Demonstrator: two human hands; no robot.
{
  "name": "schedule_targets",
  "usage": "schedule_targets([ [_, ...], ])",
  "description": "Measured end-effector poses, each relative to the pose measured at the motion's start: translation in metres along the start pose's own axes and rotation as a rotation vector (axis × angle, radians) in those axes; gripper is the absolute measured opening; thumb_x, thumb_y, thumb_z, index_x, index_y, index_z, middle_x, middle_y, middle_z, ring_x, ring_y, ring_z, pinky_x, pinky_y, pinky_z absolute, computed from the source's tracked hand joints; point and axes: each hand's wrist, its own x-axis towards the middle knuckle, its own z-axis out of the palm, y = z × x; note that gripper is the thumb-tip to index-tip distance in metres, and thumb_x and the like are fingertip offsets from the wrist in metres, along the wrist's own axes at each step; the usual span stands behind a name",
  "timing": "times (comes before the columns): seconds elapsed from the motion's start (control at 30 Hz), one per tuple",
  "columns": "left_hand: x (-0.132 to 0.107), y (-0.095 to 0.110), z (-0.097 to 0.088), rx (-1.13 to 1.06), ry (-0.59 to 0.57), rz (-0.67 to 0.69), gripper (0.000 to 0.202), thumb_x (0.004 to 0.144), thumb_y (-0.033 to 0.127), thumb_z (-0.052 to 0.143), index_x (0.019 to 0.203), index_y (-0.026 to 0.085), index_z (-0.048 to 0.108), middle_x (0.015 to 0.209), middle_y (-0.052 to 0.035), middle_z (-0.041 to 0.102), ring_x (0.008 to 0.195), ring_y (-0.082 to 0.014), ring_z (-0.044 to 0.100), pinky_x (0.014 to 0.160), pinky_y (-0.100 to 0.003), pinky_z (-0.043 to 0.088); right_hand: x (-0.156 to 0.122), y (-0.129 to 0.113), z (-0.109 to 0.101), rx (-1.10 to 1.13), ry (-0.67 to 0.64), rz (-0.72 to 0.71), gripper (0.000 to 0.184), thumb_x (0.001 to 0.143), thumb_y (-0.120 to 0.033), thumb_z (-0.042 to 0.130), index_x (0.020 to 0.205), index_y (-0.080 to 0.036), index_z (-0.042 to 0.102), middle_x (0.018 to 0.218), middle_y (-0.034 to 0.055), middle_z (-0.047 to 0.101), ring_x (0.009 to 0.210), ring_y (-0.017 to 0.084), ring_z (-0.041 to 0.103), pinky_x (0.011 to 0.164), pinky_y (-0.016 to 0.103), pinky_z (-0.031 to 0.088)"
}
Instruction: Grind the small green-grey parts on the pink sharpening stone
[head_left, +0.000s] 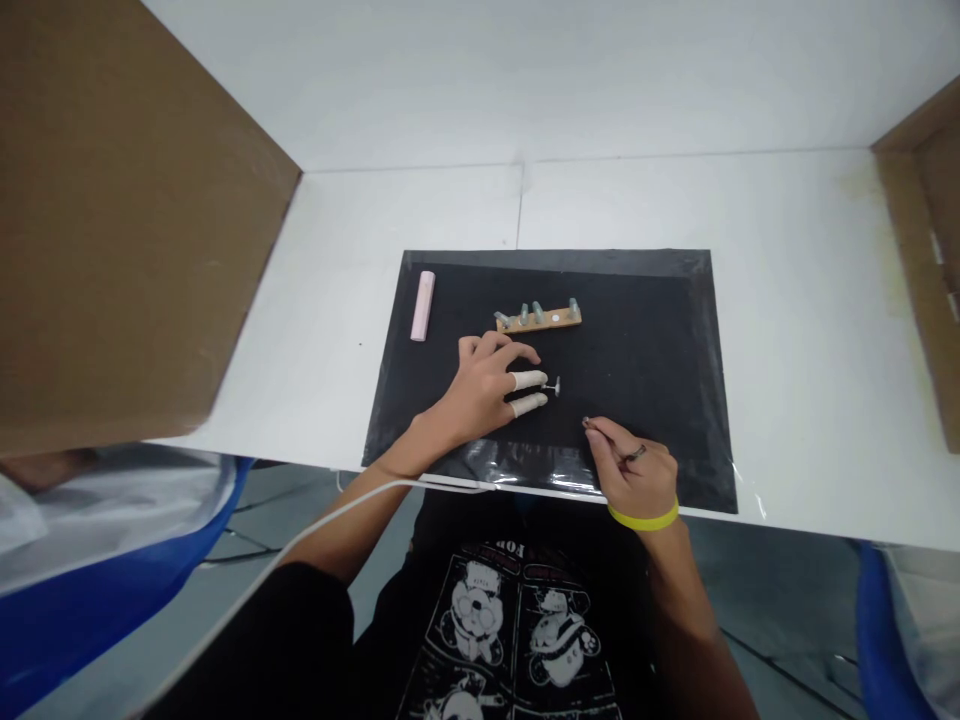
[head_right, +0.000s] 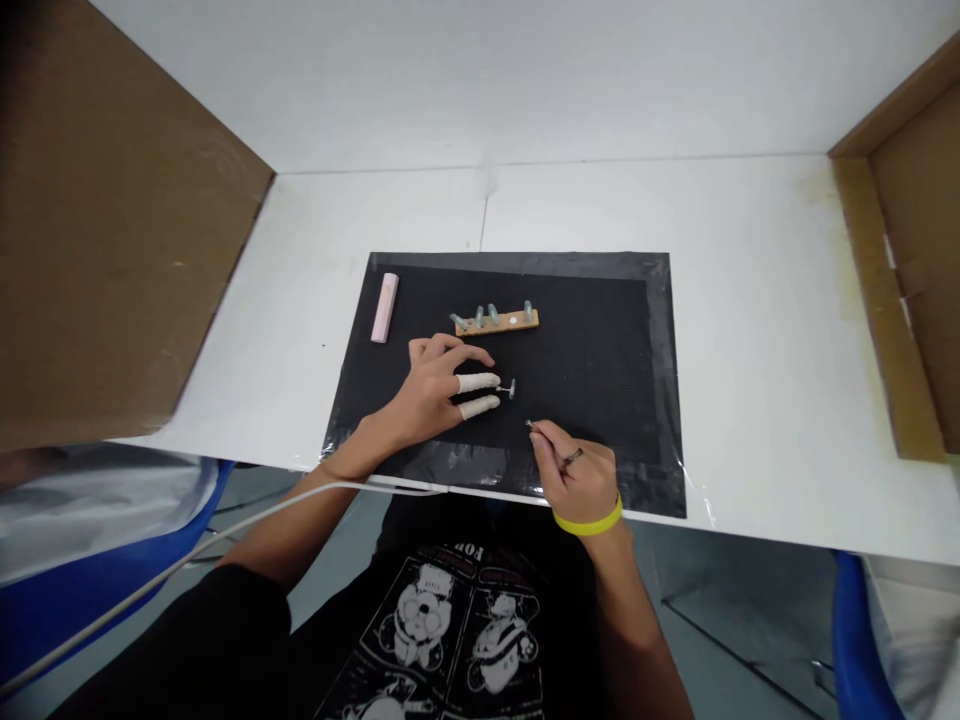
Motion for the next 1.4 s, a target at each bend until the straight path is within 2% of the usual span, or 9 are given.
schedule_targets([
  [0.2,0.008,0.001,0.003,0.061,-0.050,0.016,0.022,0.099,0.036,0.064,0.092,0.025,0.080,0.108,-0.0050,0.075,0.097,-0.0212,0.052,0.082,-0.041,0.023,0.000,0.000,-0.001,0.003,0.004,0.000,0.012,0.097,-0.011,0.062,0.105,-0.012,0.071,0.058,-0.0040,0.063,0.042,0.007,0.052,0.052,0.022,0.044],
  [0.43,-0.002,-0.004,0.004,0.039,-0.038,-0.055,0.023,0.099,0.033,0.063,0.087,0.022,0.078,0.102,-0.0052,0.074,0.088,-0.0179,0.049,0.080,-0.040,0.023,0.001,0.000,-0.002,0.018,-0.014,0.000,0.012,0.097,-0.011,0.062,0.106,-0.012,0.071,0.058,-0.0038,0.063,0.042,0.007,0.053,0.052,0.022,0.044],
  [0.8,-0.004,-0.006,0.009,-0.137,-0.047,-0.167,0.014,0.096,0.032,0.068,0.101,0.025,0.080,0.105,-0.0049,0.072,0.091,-0.0174,0.052,0.085,-0.038,0.026,0.000,0.000,-0.003,0.021,-0.021,0.007,0.015,0.095,-0.009,0.064,0.109,-0.012,0.069,0.060,-0.0043,0.062,0.043,0.007,0.052,0.052,0.022,0.045],
  [1.07,0.004,0.001,0.016,-0.133,0.043,-0.048,0.015,0.095,0.031,0.067,0.093,0.024,0.080,0.098,-0.0052,0.071,0.086,-0.0169,0.050,0.081,-0.037,0.026,0.004,-0.004,-0.006,0.029,-0.040,0.050,0.012,0.096,-0.011,0.063,0.105,-0.012,0.071,0.056,-0.0057,0.056,0.042,0.006,0.047,0.050,0.019,0.045],
  [1.13,0.010,0.006,0.021,-0.164,0.101,-0.036,0.013,0.093,0.028,0.068,0.091,0.023,0.080,0.094,-0.0048,0.071,0.084,-0.0165,0.051,0.080,-0.037,0.028,0.007,0.002,-0.013,0.010,-0.077,0.044,0.011,0.097,-0.013,0.062,0.104,-0.014,0.071,0.061,-0.0037,0.062,0.044,0.007,0.051,0.052,0.019,0.048],
  [1.2,0.016,0.011,0.027,-0.228,0.157,-0.044,0.011,0.091,0.027,0.068,0.091,0.022,0.079,0.091,-0.0041,0.071,0.082,-0.0160,0.051,0.081,-0.037,0.033,0.013,0.012,-0.024,-0.044,-0.082,0.043,0.011,0.096,-0.015,0.064,0.103,-0.016,0.072,0.077,0.0016,0.073,0.057,0.010,0.065,0.060,0.020,0.054],
  [1.3,0.025,0.016,0.035,-0.343,0.217,-0.058,0.009,0.089,0.024,0.070,0.090,0.021,0.078,0.088,-0.0032,0.070,0.079,-0.0148,0.050,0.080,-0.035,0.040,0.030,0.023,-0.040,-0.204,0.055,0.105,0.012,0.095,-0.015,0.067,0.104,-0.014,0.074,0.093,0.0080,0.078,0.077,0.018,0.075,0.069,0.024,0.058],
  [1.33,0.027,0.018,0.037,-0.373,0.226,-0.066,0.008,0.089,0.023,0.070,0.090,0.021,0.078,0.087,-0.0031,0.070,0.078,-0.0145,0.050,0.079,-0.034,0.042,0.037,0.023,-0.044,-0.257,0.061,0.071,0.012,0.095,-0.015,0.066,0.105,-0.013,0.073,0.093,0.0084,0.078,0.078,0.018,0.076,0.068,0.024,0.057],
  [1.4,0.029,0.019,0.038,-0.413,0.229,-0.090,0.008,0.088,0.021,0.070,0.091,0.021,0.077,0.088,-0.0032,0.069,0.078,-0.0144,0.049,0.079,-0.034,0.045,0.052,0.020,-0.049,-0.351,-0.061,-0.158,0.009,0.096,-0.013,0.065,0.103,-0.012,0.072,0.082,0.0054,0.076,0.068,0.015,0.072,0.059,0.025,0.053],
])
